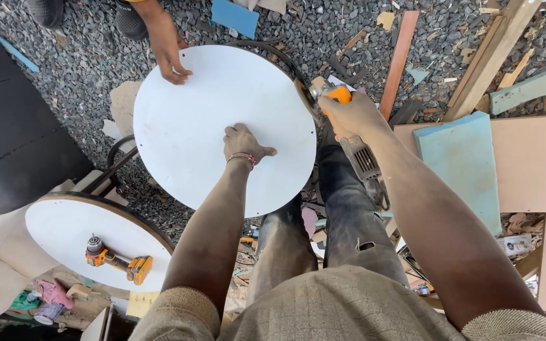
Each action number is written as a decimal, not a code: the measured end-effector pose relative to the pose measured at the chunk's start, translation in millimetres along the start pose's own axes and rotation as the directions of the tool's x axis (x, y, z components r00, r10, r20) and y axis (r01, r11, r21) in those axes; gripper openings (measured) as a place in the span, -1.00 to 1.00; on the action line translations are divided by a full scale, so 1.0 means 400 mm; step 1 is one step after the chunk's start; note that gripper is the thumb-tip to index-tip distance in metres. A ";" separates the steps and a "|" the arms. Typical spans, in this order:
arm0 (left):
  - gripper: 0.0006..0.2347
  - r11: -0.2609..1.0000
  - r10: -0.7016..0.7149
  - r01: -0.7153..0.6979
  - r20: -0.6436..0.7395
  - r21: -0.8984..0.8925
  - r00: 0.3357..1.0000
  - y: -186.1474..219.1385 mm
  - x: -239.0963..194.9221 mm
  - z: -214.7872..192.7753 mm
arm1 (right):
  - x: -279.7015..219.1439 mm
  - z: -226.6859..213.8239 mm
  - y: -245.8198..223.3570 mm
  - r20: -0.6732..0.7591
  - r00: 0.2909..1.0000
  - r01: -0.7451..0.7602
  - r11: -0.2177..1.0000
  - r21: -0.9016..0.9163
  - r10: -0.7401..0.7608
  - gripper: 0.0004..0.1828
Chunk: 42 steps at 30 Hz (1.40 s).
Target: Performing final touches on furniture including grinding metal frame edges, drilling, cleaning, and applying a liquid finish.
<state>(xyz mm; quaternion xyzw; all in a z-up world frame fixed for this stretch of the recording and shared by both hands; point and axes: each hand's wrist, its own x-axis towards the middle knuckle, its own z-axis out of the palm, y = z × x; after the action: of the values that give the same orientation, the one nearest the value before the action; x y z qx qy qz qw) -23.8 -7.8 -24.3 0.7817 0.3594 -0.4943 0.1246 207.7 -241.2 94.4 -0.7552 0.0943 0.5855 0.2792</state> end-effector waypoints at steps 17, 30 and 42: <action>0.10 0.998 0.013 -0.013 0.001 0.058 1.000 -0.002 -0.007 -0.022 | -0.010 0.081 0.275 0.035 0.983 -0.183 0.959 0.218 0.180 0.14; 0.11 1.000 0.000 0.000 -0.027 0.008 1.000 -0.001 -0.014 -0.030 | 0.057 -0.010 0.087 -0.023 0.999 -0.034 0.998 -0.058 0.033 0.17; 0.11 0.999 -0.001 0.001 -0.003 -0.051 1.000 0.007 -0.013 -0.033 | -0.040 0.059 0.214 -0.009 0.990 -0.139 0.988 0.064 0.140 0.17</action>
<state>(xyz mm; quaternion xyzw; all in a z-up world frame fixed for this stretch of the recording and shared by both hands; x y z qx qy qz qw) -14.3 -4.7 -13.9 0.7787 0.3725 -0.4839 0.1436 143.2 -302.4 78.9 -0.7413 0.1673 0.5954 0.2607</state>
